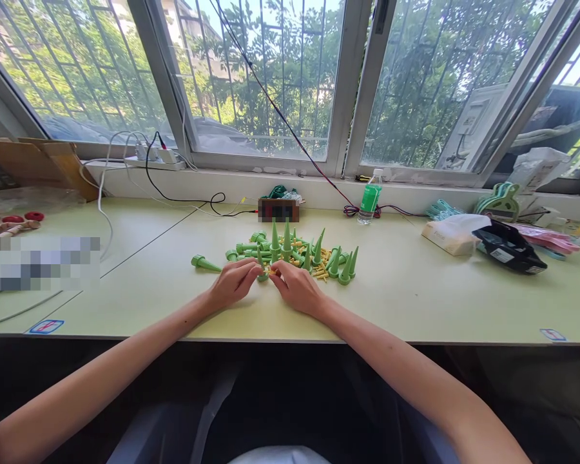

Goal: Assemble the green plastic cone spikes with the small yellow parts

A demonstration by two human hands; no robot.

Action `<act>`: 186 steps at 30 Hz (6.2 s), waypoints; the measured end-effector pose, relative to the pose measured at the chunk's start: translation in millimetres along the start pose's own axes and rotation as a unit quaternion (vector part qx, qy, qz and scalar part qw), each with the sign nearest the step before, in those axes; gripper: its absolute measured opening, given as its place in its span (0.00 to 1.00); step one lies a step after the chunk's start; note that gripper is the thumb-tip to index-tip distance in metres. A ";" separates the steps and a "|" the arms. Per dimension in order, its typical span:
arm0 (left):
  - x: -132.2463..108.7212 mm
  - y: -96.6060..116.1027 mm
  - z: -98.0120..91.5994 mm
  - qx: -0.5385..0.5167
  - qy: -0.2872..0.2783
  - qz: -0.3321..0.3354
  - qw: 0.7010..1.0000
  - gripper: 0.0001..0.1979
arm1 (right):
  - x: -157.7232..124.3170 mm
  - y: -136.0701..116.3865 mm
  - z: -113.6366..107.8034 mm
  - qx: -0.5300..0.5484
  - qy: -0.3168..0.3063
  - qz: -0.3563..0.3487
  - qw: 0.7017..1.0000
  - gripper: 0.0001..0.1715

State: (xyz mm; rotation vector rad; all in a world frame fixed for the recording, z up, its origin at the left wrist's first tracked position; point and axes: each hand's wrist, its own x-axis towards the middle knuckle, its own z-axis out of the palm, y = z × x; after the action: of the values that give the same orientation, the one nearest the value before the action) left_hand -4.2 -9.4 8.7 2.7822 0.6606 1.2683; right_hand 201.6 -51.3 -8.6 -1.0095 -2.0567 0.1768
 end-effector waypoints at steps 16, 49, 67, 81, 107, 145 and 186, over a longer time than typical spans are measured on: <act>5.6 -3.6 4.9 0.018 0.011 -0.198 0.980 0.12 | 2.7 6.4 2.9 -0.033 0.087 0.027 0.995 0.05; 7.3 -3.7 7.3 0.020 -0.036 -0.196 0.980 0.18 | 1.6 2.6 2.0 -0.074 -0.014 0.053 0.996 0.02; 6.5 -2.6 6.9 0.008 -0.057 -0.170 0.984 0.18 | 4.6 1.8 -0.2 -0.059 -0.029 0.057 0.996 0.03; 4.8 -5.8 8.8 0.007 -0.066 -0.162 0.985 0.19 | 4.4 2.9 0.2 -0.052 -0.029 0.059 0.996 0.03; 5.6 -4.7 8.0 0.008 -0.067 -0.167 0.984 0.19 | 4.4 4.3 0.6 -0.051 -0.041 0.078 0.995 0.05; 5.2 -8.4 9.1 0.011 -0.049 -0.127 0.991 0.18 | 6.3 3.1 -1.7 -0.072 -0.073 0.095 0.990 0.05; 5.0 -9.8 8.2 0.011 -0.051 -0.118 0.992 0.18 | 5.9 2.1 -1.4 -0.057 -0.081 0.096 0.990 0.06</act>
State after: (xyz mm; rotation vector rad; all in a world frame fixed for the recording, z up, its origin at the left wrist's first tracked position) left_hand 1.0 2.7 5.0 2.6646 0.9677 1.0740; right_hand 201.8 -45.9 -4.9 -1.3028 -2.1337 0.2507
